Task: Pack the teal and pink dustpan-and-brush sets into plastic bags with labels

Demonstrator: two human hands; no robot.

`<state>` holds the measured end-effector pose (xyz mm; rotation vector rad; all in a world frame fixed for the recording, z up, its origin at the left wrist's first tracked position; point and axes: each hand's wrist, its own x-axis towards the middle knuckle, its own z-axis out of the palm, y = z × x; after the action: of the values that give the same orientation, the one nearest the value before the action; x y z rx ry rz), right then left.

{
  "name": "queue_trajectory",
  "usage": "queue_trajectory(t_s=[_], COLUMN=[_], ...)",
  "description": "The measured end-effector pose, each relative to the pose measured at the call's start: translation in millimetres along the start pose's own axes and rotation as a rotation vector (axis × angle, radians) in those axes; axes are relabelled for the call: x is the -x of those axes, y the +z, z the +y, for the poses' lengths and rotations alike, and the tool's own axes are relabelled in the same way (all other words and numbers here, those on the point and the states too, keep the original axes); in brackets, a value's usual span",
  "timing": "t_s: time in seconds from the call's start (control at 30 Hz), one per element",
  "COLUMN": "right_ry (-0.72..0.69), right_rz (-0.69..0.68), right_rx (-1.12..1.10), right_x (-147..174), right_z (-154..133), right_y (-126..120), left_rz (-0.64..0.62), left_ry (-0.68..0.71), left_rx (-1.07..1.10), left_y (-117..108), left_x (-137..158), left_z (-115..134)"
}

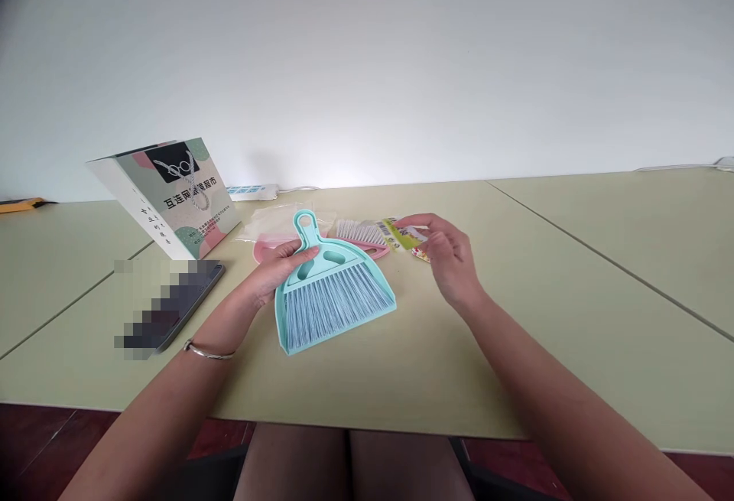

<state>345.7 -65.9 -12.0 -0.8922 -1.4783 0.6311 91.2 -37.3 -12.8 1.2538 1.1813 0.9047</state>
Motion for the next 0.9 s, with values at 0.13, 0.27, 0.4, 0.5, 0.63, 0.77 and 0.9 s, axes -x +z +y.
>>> queue_trajectory(t_s=[0.13,0.27,0.4,0.5,0.63,0.77,0.9], right_ry=[0.054,0.302,0.305,0.242,0.118,0.102,0.284], right_rz=[-0.407,-1.053,-0.778,-0.576,-0.384,-0.218,-0.167], right_rx=[-0.276,-0.177,0.172,0.301,0.503,0.555,0.404], right_x=[10.2,19.3,22.8,20.8,18.4,19.9,18.7], right_z=[-20.3,-31.8,-22.6,-14.4,-8.4,-0.4,5.9], right_y=[12.4,23.6,36.1,40.3,41.1,41.3,39.7], left_rz=[-0.039,-0.065,-0.074,-0.087,-0.06,0.001,0.047], left_ry=[-0.006,0.029,0.011,-0.005,-0.018,-0.017,-0.021], left_rx=[0.007,-0.031,-0.048,-0.011,0.018,0.049,0.08], left_y=[2.4,5.8,7.0,6.9,7.1,7.0,6.5], left_x=[0.3,2.0,3.1,2.6,1.2,0.9,2.2], left_z=[-0.4,-0.9,-0.9,-1.0,-1.2,0.2,3.0])
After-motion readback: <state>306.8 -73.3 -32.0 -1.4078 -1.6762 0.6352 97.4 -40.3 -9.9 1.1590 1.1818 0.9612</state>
